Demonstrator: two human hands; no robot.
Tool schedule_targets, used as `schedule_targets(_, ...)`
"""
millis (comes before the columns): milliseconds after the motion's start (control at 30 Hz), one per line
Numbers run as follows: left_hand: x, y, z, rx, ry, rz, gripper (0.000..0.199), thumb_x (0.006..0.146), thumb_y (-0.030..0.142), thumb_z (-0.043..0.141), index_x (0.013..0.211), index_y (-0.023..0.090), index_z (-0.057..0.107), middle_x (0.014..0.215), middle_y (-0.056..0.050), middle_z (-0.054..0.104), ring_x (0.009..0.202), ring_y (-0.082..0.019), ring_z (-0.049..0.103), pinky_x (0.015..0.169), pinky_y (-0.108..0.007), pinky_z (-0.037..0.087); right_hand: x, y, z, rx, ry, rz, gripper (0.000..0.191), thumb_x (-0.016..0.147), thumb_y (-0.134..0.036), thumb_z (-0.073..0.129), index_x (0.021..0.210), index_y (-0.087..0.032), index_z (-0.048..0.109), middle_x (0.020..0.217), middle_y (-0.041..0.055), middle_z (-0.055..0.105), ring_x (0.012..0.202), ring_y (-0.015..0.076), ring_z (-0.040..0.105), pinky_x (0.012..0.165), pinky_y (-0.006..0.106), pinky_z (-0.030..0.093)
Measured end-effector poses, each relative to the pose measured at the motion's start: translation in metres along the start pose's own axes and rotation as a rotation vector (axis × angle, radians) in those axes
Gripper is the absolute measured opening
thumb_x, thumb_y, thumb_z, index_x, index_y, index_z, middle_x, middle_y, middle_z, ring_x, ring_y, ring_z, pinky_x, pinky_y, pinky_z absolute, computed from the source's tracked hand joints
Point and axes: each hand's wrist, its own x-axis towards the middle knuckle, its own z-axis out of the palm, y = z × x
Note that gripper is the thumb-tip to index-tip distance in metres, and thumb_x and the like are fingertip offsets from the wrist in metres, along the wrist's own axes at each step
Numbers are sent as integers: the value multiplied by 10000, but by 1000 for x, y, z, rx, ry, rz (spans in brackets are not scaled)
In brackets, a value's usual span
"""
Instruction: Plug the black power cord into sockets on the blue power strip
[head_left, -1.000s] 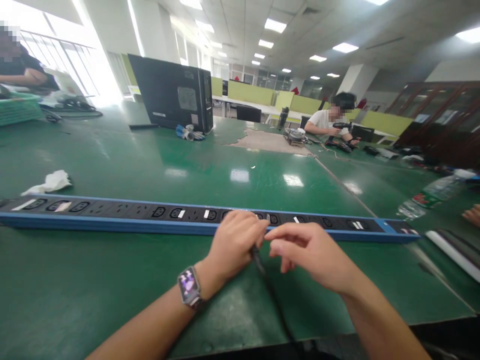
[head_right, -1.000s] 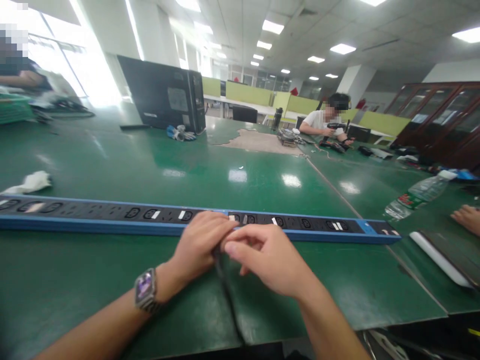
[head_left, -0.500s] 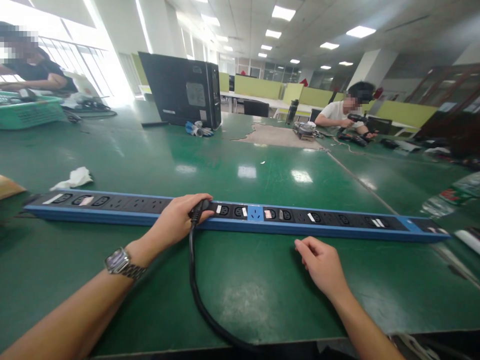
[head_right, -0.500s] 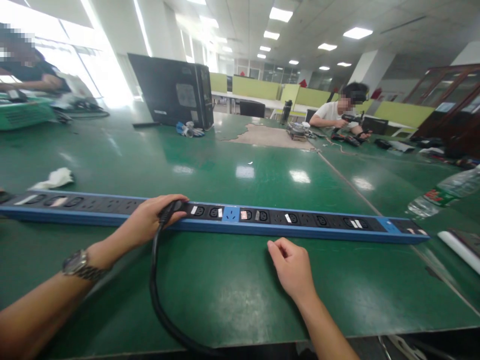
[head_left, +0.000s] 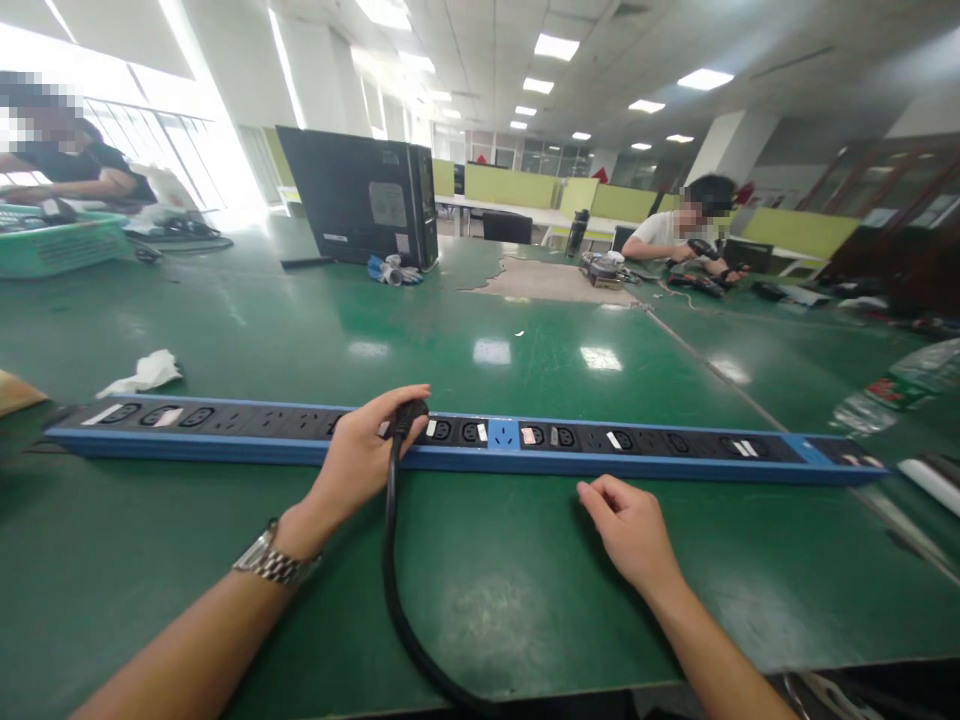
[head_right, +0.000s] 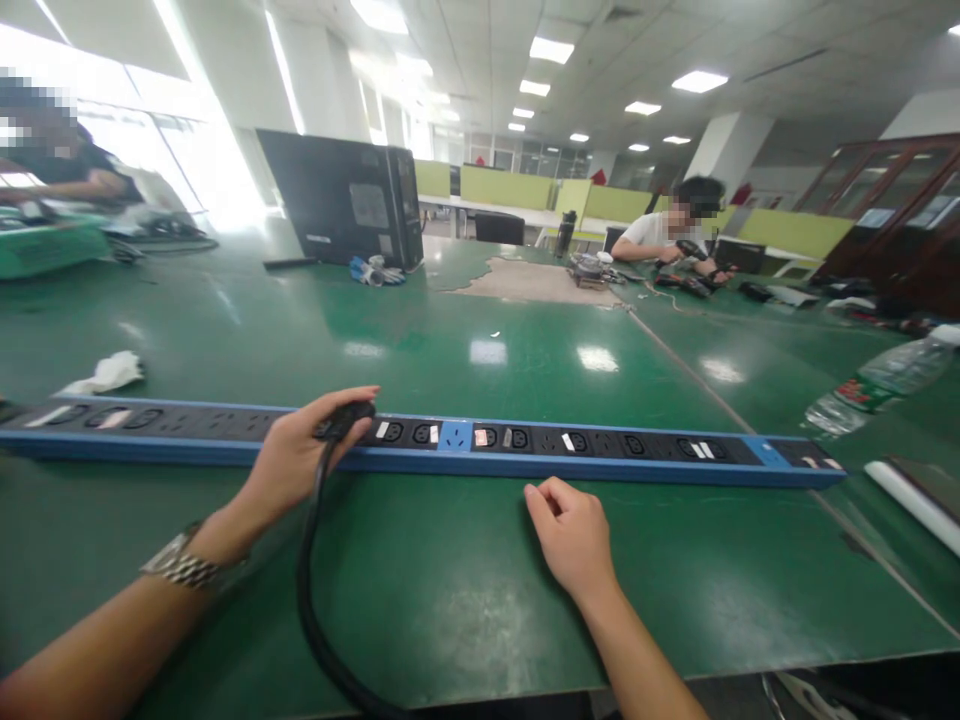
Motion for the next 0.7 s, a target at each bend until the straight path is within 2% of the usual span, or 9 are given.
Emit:
schedule_targets(33,1,10,8,-21,68,-23,389,926,420,504,1225,189,596,1189,-79,691,1043,-218,668,953,-349,515,1,0,0,8,5,3,412,892,-474,513,597,-189,554,527,-21,483,522,127,431,545,247,297)
schedule_targets(67,4,19,18,-33,73,-10,407,931,410,503,1271,195,568,1207,-77,683,1052,-216,664,953,-349,517,1,1,0,17,9,1,409,891,-471,516,597,-189,557,524,-22,479,519,125,428,542,246,297)
schedule_targets(100,7,29,27,-44,37,26,414,935,399,500,1291,195,555,1216,-80,679,1063,-218,661,952,-349,518,2,1,0,26,13,1,408,889,-468,519,595,-188,556,518,-25,472,515,123,423,538,246,296)
schedule_targets(167,16,43,44,-45,-115,134,384,936,381,498,1255,185,587,1197,-96,689,1070,-230,662,949,-359,522,1,1,0,42,18,6,410,889,-466,520,591,-187,552,509,-30,456,508,119,413,533,244,295)
schedule_targets(267,22,53,62,33,-233,150,330,925,363,517,1179,187,631,1129,-97,718,1019,-249,682,909,-381,544,1,1,0,63,19,11,409,892,-459,515,588,-187,548,501,-35,442,501,116,402,521,241,294)
schedule_targets(333,20,55,66,96,-224,135,327,933,363,507,1191,193,618,1135,-88,715,1026,-249,678,908,-385,544,1,0,0,71,15,-1,402,891,-452,517,591,-187,553,501,-35,447,503,116,410,521,238,297)
schedule_targets(400,16,58,66,154,-221,177,329,947,354,482,1212,199,601,1177,-86,696,1069,-248,660,929,-388,534,1,-1,-1,68,14,-5,396,889,-448,523,594,-186,558,506,-35,457,505,116,421,525,238,300)
schedule_targets(533,12,64,66,278,-265,188,310,941,311,489,1204,191,602,1162,-100,691,1075,-275,648,919,-434,536,-1,-1,-1,70,19,10,403,888,-455,522,591,-185,550,509,-34,450,511,115,413,529,240,300)
schedule_targets(700,14,59,71,177,-255,181,309,930,253,503,1211,169,602,1179,-109,685,1090,-271,643,948,-438,528,1,-1,-1,127,23,27,388,867,-454,550,593,-181,573,498,-31,461,502,113,426,521,239,313)
